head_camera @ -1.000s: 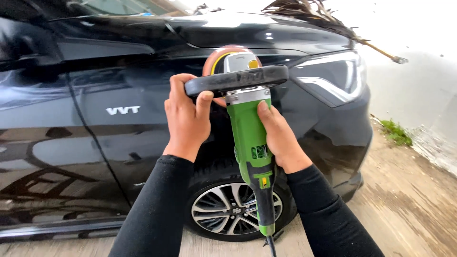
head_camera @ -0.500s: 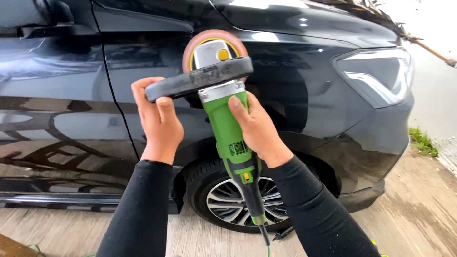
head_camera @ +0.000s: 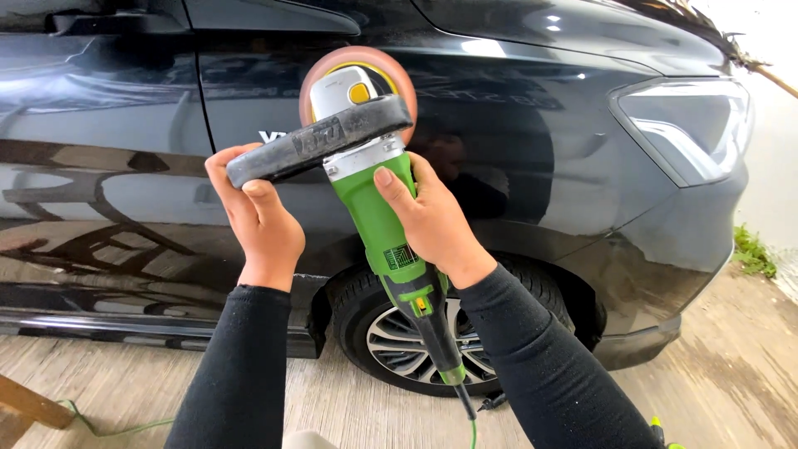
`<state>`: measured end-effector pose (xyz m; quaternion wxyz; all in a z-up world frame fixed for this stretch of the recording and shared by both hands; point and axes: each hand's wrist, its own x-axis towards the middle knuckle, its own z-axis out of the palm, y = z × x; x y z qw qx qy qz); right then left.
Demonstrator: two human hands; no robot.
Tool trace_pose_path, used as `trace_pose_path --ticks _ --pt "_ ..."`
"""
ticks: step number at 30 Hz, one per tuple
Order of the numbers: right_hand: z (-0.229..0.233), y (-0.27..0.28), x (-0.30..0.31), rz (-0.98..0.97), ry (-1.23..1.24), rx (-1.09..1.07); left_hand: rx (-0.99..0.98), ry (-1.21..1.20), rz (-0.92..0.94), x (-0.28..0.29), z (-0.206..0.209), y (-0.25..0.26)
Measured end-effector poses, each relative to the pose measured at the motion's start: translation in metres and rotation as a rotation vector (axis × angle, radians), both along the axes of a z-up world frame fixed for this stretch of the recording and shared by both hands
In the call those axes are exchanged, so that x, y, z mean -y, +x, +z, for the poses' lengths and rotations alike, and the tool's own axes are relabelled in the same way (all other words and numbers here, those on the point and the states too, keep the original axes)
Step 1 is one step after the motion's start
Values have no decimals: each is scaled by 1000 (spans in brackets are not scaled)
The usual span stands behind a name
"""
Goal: Applying polishing compound and using an electric polisher to buff the exterior fender of a car.
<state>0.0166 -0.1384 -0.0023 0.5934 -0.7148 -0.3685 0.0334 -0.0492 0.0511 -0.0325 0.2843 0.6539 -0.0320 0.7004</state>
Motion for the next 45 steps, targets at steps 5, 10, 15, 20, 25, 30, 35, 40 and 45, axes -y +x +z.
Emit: trace_pose_path --ticks 5,10,15,20,25,30,35,40,45 --pt "-7 10 13 -21 -17 -6 -13 32 0 14 -2 2" --pt "-13 22 36 -59 3 -31 9 89 -56 35 2 20" --pt "-24 41 71 -70 113 -42 30 140 -143 65 5 47" --pt "-34 60 104 -76 189 -94 7 135 -235 103 9 68" --pt "-50 80 143 -114 222 -142 -41 170 -264 145 19 79" --pt "-78 101 179 -177 356 -148 -136 274 -123 187 16 92" --pt "-112 117 210 -212 436 -165 -155 330 -167 220 7 106" --pt "-144 127 226 -226 514 -225 -195 388 -189 241 0 110" --pt "-143 122 215 -196 574 -209 -207 399 -180 231 1 102"
